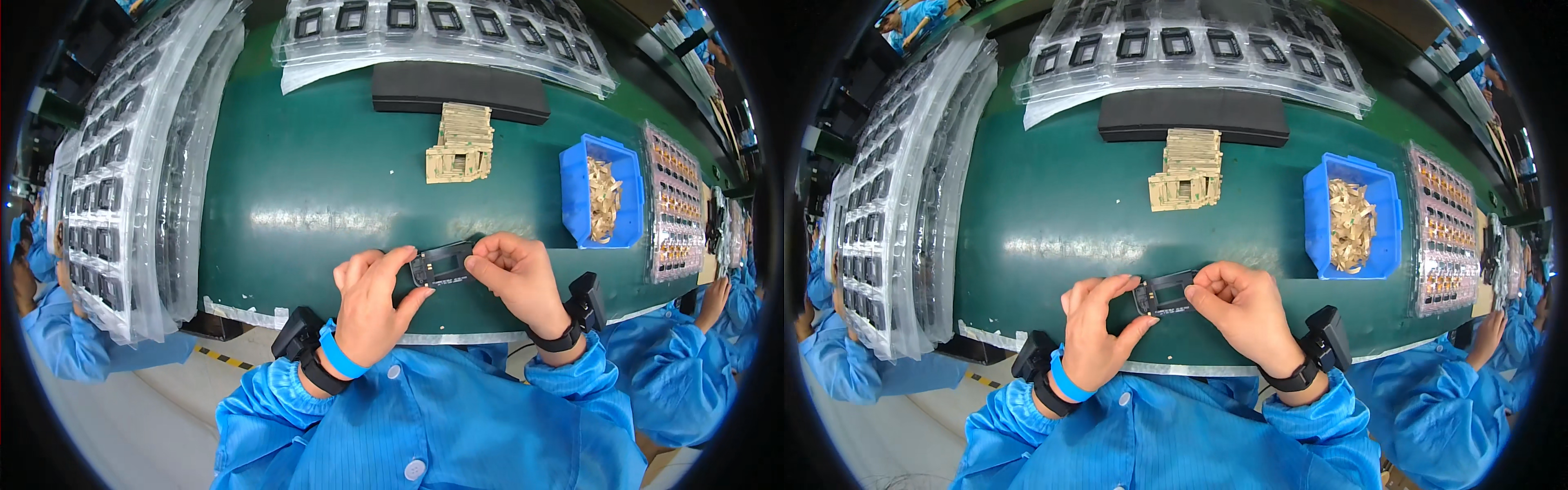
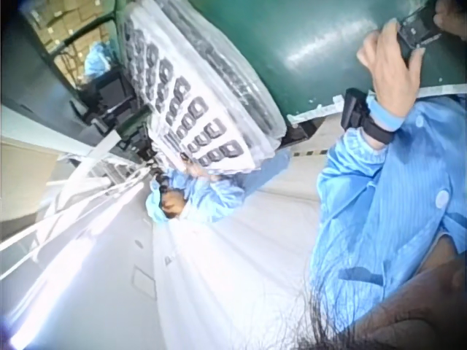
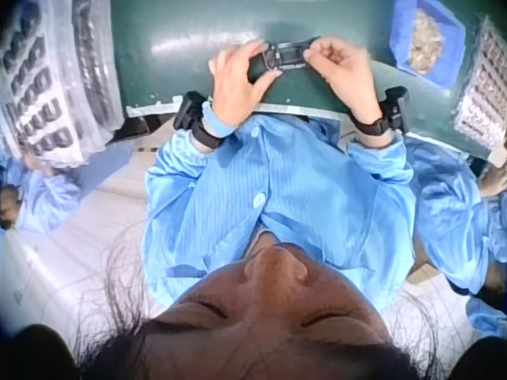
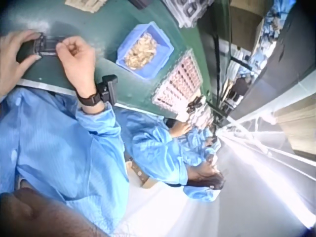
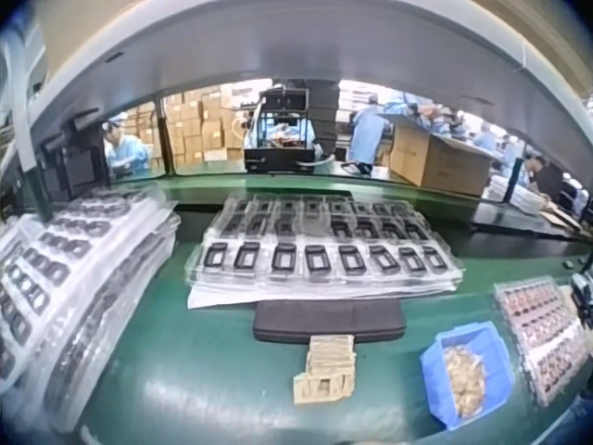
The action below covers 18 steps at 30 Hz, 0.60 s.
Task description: Assemble plastic housing frames and internal electronic components for small devices.
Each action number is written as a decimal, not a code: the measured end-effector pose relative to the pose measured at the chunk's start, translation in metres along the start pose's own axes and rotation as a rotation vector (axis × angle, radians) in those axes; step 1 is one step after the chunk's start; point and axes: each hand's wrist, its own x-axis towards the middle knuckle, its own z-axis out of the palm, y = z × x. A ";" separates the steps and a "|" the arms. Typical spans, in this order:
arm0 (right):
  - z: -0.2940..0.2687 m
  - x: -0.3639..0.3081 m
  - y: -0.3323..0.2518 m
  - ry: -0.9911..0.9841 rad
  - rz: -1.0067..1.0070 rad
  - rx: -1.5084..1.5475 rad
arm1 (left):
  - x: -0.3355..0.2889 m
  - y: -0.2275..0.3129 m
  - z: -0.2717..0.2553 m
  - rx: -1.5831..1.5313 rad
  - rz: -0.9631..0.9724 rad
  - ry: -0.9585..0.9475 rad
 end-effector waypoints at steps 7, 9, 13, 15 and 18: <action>0.004 0.003 -0.001 0.027 -0.040 -0.074 | 0.004 0.000 -0.001 0.004 0.020 0.013; 0.006 0.003 -0.001 0.066 -0.071 -0.126 | 0.005 -0.001 -0.001 0.031 0.040 0.015; 0.009 0.002 -0.002 0.099 -0.108 -0.184 | 0.005 0.000 0.000 0.077 0.072 0.015; 0.010 0.001 -0.001 0.116 -0.138 -0.213 | 0.005 0.000 0.001 0.089 0.074 0.017; 0.011 0.000 -0.002 0.122 -0.145 -0.227 | 0.005 0.001 0.000 0.087 0.076 0.018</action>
